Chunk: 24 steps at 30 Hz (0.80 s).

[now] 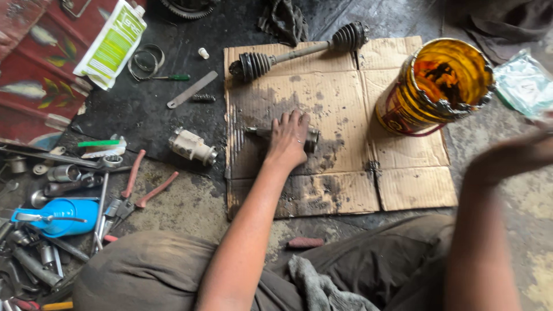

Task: The person is cleaning and reassembling a CV joint, using a cloth to wipe grease from various metal components before fitting them together.

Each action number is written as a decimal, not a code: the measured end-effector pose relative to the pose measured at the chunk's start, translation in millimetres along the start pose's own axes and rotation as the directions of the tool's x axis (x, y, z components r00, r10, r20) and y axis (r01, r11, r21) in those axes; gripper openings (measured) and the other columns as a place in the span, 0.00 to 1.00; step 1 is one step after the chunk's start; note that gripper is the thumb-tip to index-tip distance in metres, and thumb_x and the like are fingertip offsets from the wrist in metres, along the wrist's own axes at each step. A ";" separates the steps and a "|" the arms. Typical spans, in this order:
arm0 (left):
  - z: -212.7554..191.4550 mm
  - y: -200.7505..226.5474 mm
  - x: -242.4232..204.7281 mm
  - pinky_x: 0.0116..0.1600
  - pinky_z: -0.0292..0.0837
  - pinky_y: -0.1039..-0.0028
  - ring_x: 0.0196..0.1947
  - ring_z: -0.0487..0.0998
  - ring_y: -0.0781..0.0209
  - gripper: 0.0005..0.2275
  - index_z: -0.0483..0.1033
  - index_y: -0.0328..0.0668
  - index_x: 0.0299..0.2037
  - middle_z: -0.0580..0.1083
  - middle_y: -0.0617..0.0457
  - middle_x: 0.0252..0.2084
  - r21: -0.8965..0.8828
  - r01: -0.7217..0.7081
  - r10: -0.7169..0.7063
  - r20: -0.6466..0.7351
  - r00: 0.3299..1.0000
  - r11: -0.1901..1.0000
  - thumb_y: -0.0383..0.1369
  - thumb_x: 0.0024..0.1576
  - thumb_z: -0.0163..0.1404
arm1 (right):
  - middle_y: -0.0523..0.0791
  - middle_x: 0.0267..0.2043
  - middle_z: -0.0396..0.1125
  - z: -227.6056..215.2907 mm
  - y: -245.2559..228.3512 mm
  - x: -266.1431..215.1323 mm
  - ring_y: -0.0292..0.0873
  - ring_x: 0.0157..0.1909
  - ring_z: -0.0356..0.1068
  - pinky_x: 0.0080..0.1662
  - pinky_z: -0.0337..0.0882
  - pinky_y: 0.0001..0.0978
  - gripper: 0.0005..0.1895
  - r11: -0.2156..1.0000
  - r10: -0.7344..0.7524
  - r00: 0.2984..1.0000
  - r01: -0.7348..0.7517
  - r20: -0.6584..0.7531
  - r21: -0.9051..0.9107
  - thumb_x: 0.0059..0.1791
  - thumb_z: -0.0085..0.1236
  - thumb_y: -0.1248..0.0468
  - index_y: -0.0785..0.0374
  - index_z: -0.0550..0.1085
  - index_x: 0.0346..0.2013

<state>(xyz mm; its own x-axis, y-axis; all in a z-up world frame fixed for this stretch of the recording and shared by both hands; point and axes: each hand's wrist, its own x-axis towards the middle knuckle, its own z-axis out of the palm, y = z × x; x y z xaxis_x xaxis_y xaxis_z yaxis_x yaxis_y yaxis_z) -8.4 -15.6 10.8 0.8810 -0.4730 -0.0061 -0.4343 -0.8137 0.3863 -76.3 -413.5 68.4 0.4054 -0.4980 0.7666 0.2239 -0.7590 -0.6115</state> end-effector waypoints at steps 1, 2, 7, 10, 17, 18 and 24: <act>4.1 -2.4 0.9 0.68 0.56 0.43 0.64 0.64 0.42 0.39 0.65 0.36 0.63 0.63 0.40 0.64 0.004 -0.027 0.027 -0.042 0.999 1.000 0.19 0.34 0.62 | 0.50 0.48 0.65 4.7 -28.3 -23.9 0.47 0.53 0.66 0.58 0.67 0.40 0.12 0.995 -0.087 0.996 0.087 0.001 0.054 0.57 0.41 0.63 0.69 0.68 0.50; 7.3 -5.6 0.8 0.69 0.56 0.43 0.64 0.65 0.43 0.36 0.68 0.39 0.61 0.65 0.42 0.63 -0.001 -0.015 0.015 -0.013 1.000 1.000 0.19 0.36 0.62 | 0.50 0.48 0.65 12.4 -56.0 -47.9 0.47 0.53 0.66 0.58 0.67 0.39 0.12 0.979 -0.171 0.985 0.169 0.008 0.113 0.57 0.42 0.64 0.69 0.68 0.50; 7.9 -13.4 -2.1 0.65 0.64 0.50 0.60 0.71 0.45 0.30 0.72 0.42 0.56 0.72 0.47 0.58 -0.088 -0.049 0.045 -0.045 0.998 0.995 0.19 0.39 0.60 | 0.48 0.49 0.65 74.8 -143.7 -119.4 0.45 0.51 0.67 0.53 0.67 0.34 0.16 0.987 -0.058 0.804 -0.044 0.592 0.157 0.50 0.49 0.73 0.66 0.73 0.52; -4.3 -21.4 -1.4 0.64 0.69 0.64 0.59 0.72 0.46 0.34 0.71 0.42 0.59 0.73 0.48 0.57 -0.191 -0.057 0.054 -0.022 0.998 0.980 0.21 0.36 0.61 | 0.47 0.53 0.62 91.7 -137.1 -121.6 0.43 0.56 0.65 0.56 0.66 0.31 0.15 0.917 0.088 0.684 -0.339 0.724 0.209 0.50 0.48 0.74 0.66 0.77 0.49; -37.8 -17.4 3.5 0.63 0.71 0.66 0.57 0.76 0.52 0.25 0.76 0.49 0.51 0.76 0.51 0.53 -0.481 -0.024 -0.002 -0.054 0.999 0.876 0.34 0.42 0.68 | 0.48 0.73 0.54 93.8 -132.0 -115.7 0.50 0.70 0.56 0.64 0.65 0.42 0.29 0.972 -0.071 0.572 -0.144 0.817 0.185 0.38 0.44 0.78 0.56 0.81 0.47; -41.5 -16.9 2.0 0.62 0.71 0.66 0.56 0.76 0.53 0.25 0.76 0.49 0.50 0.77 0.52 0.52 -0.499 -0.002 -0.010 -0.022 1.000 0.866 0.35 0.41 0.69 | 0.49 0.75 0.51 93.9 -135.4 -116.8 0.52 0.72 0.53 0.67 0.62 0.46 0.28 0.980 -0.152 0.567 -0.018 0.809 0.196 0.39 0.47 0.78 0.53 0.82 0.47; -51.7 -17.2 -0.6 0.62 0.73 0.67 0.54 0.78 0.56 0.28 0.78 0.50 0.51 0.78 0.54 0.51 -0.555 -0.009 0.045 0.052 0.998 0.832 0.27 0.36 0.67 | 0.50 0.79 0.42 97.5 -156.2 -118.3 0.60 0.76 0.42 0.71 0.52 0.54 0.27 0.861 -0.315 0.392 0.501 0.864 0.087 0.41 0.55 0.75 0.45 0.83 0.48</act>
<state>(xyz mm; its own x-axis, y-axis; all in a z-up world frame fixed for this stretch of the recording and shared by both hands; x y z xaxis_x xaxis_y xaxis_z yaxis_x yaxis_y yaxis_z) 8.2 16.1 51.9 0.8497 -0.5260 -0.0365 -0.2647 -0.4854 0.8332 -72.8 -195.2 54.1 0.8545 0.4064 0.3235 0.4727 -0.8666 -0.1598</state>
